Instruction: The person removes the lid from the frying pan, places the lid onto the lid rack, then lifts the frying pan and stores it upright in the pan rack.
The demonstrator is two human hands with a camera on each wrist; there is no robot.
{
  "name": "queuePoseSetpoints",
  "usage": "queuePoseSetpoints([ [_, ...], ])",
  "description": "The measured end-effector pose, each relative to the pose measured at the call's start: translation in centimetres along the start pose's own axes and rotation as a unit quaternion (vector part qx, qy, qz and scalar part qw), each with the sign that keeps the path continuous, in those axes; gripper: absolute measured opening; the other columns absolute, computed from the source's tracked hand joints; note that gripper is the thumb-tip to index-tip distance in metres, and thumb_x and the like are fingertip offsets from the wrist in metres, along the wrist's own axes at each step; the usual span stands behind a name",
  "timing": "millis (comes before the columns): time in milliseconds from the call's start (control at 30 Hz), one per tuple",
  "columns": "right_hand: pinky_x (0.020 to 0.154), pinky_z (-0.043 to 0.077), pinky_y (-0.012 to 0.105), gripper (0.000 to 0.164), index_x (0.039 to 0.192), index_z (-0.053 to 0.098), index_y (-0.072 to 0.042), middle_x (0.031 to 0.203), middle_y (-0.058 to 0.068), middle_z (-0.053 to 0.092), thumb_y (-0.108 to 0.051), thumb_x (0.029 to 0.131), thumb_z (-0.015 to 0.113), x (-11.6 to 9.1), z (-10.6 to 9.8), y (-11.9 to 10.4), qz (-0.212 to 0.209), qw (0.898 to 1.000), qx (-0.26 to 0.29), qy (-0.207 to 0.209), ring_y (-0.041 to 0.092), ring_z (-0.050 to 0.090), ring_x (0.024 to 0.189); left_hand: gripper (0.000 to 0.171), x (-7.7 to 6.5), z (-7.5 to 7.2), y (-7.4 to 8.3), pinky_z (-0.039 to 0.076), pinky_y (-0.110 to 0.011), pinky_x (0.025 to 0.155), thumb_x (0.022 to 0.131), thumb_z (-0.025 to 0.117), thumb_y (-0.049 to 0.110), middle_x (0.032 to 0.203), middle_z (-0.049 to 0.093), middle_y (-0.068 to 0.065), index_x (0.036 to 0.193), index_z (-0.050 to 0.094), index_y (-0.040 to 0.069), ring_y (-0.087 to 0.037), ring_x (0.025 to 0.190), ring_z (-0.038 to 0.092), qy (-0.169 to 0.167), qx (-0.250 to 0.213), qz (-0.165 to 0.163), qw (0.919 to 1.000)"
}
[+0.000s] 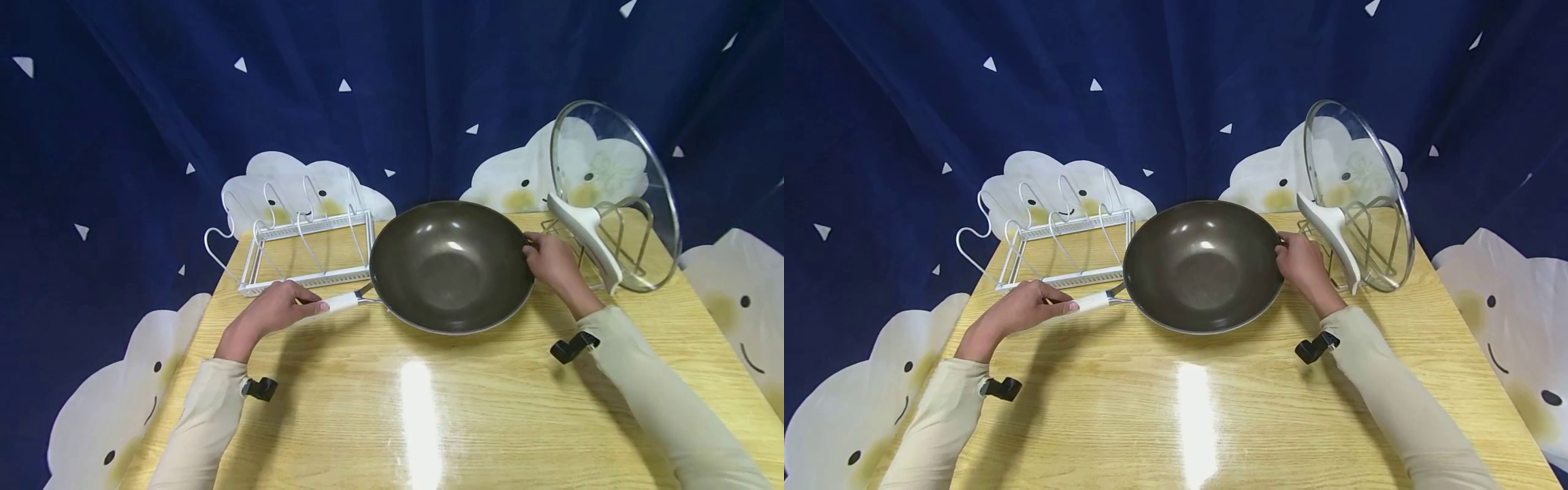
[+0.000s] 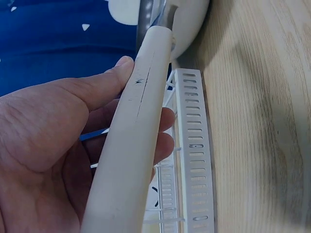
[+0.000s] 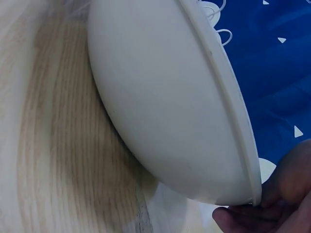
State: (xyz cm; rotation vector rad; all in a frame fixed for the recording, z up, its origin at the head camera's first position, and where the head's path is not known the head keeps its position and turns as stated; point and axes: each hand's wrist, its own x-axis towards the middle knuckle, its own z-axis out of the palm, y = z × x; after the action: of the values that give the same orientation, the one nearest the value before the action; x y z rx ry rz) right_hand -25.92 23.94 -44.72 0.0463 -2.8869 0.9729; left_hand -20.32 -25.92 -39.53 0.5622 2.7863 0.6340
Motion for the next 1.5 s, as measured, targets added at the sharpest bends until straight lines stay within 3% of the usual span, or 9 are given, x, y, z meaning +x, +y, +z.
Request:
queuePoseSetpoints([
  [233, 0.093, 0.049, 0.059, 0.042, 0.14, 0.053, 0.011, 0.127, 0.033, 0.063, -0.01, 0.104, 0.048, 0.8, 0.1, -0.6, 0.007, 1.0, -0.006, -0.016, 0.048, 0.063, 0.111, 0.023, -0.4, 0.0, 0.3, 0.055, -0.038, 0.08, 0.097, 0.071, 0.035, 0.102, 0.078, 0.002, 0.105, 0.082, 0.017, -0.012, 0.088, 0.067, 0.002, -0.005, -0.014, 0.9999],
  [500, 0.093, 0.046, 0.064, 0.04, 0.134, 0.059, 0.01, 0.129, 0.034, 0.06, -0.008, 0.101, 0.046, 1.2, -0.1, -1.0, 0.001, 0.999, -0.041, -0.013, 0.054, 0.058, 0.114, 0.021, -0.2, -0.1, 0.7, 0.049, -0.032, 0.07, 0.098, 0.069, 0.032, 0.09, 0.075, 0.004, 0.103, 0.083, 0.016, -0.012, 0.074, 0.056, -0.013, -0.011, -0.001, 0.9999],
  [733, 0.097, 0.045, 0.064, 0.042, 0.137, 0.055, 0.012, 0.134, 0.035, 0.056, -0.008, 0.102, 0.044, 1.7, -0.3, -1.2, 0.016, 0.999, -0.043, -0.024, 0.054, 0.055, 0.12, 0.02, 0.1, 0.0, 0.9, 0.045, -0.03, 0.064, 0.099, 0.069, 0.03, 0.082, 0.069, 0.005, 0.098, 0.083, 0.016, -0.011, 0.07, 0.052, -0.028, -0.013, 0.003, 0.9995],
  [1100, 0.084, 0.05, 0.059, 0.041, 0.13, 0.061, 0.014, 0.124, 0.035, 0.063, -0.004, 0.097, 0.044, 3.1, -0.2, -1.3, 0.008, 0.999, -0.049, -0.014, 0.05, 0.063, 0.101, 0.023, -0.2, 0.2, 2.1, 0.041, -0.03, 0.059, 0.099, 0.068, 0.032, 0.071, 0.062, 0.006, 0.092, 0.082, 0.015, -0.011, 0.063, 0.047, -0.031, 0.014, 0.002, 0.9994],
  [1300, 0.082, 0.05, 0.056, 0.042, 0.128, 0.063, 0.013, 0.121, 0.035, 0.064, -0.002, 0.094, 0.043, 3.7, -0.4, -1.5, 0.014, 0.999, -0.04, -0.023, 0.048, 0.064, 0.098, 0.023, -0.5, 0.3, 2.8, 0.04, -0.03, 0.056, 0.099, 0.067, 0.035, 0.071, 0.064, 0.006, 0.096, 0.083, 0.018, -0.012, 0.061, 0.048, -0.032, 0.034, -0.02, 0.9987],
  [1500, 0.084, 0.051, 0.057, 0.045, 0.125, 0.066, 0.011, 0.12, 0.034, 0.065, -0.001, 0.088, 0.043, 4.4, -0.4, -1.6, 0.01, 0.999, -0.044, -0.026, 0.049, 0.064, 0.101, 0.022, -0.9, 0.4, 3.1, 0.043, -0.03, 0.058, 0.099, 0.068, 0.034, 0.071, 0.066, 0.007, 0.091, 0.083, 0.02, -0.011, 0.062, 0.049, -0.028, 0.039, -0.014, 0.9987],
])
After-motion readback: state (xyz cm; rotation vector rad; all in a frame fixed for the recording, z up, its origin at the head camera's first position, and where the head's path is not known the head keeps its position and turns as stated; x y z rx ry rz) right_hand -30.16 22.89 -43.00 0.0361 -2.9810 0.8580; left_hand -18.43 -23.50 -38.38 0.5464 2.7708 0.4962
